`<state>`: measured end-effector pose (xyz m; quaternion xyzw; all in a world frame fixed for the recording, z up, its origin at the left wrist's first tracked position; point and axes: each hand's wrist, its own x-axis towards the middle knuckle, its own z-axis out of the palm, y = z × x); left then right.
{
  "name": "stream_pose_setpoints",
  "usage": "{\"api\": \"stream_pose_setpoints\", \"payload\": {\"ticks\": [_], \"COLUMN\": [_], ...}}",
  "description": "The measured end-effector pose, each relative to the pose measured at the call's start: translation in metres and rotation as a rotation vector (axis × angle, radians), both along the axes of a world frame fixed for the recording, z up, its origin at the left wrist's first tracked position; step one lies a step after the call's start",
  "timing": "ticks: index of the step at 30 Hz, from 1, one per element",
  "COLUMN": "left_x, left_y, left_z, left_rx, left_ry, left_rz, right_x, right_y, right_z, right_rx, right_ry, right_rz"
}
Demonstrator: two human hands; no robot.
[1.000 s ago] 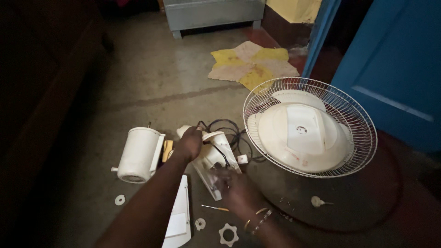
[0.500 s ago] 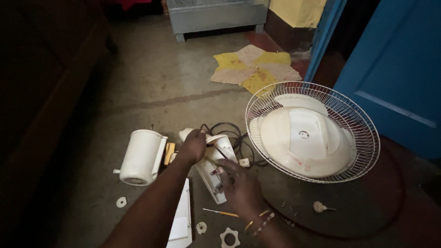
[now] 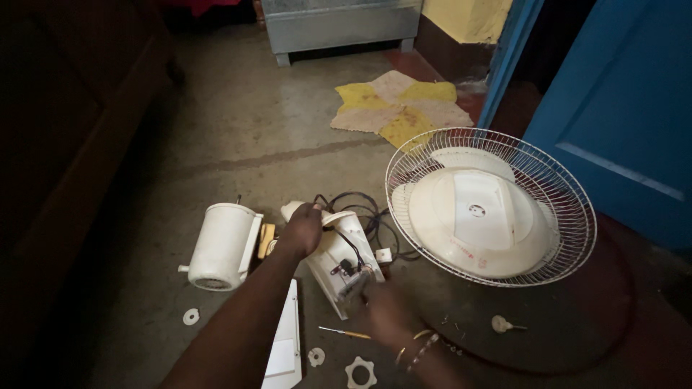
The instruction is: The person disassembles a white electric fan on the floor, using a screwdriver to remove screws from the base and open the casing. They then inspect the internal wiring and components.
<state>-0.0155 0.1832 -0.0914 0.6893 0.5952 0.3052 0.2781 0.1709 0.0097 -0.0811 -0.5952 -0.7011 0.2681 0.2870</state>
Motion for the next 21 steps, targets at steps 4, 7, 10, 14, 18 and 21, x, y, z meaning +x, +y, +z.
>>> {"api": "stream_pose_setpoints", "payload": {"ticks": [4,7,10,14,18,21], "left_x": [0.000,0.001,0.002,0.002,-0.001,-0.003], "left_y": [0.001,0.004,0.005,0.006,0.008,0.011], "left_z": [-0.003,-0.003,-0.004,-0.005,-0.008,-0.013], "left_rx": [-0.011,0.031,0.032,-0.003,0.033,0.083], "left_ry": [0.021,0.044,0.005,-0.035,0.085,0.203], "left_rz": [-0.024,-0.053,-0.040,0.012,-0.046,-0.095], "right_x": [0.000,0.001,0.004,0.005,0.003,0.007], "right_y": [-0.003,-0.007,-0.006,-0.009,-0.011,-0.007], "right_z": [-0.006,-0.001,0.007,0.012,0.014,0.017], "right_rx": [0.039,0.221,0.112,-0.011,0.004,-0.140], "right_ry": [0.222,0.100,0.110,0.075,-0.084,-0.004], "right_rz": [-0.150,0.138,-0.003,-0.115,-0.031,-0.132]}}
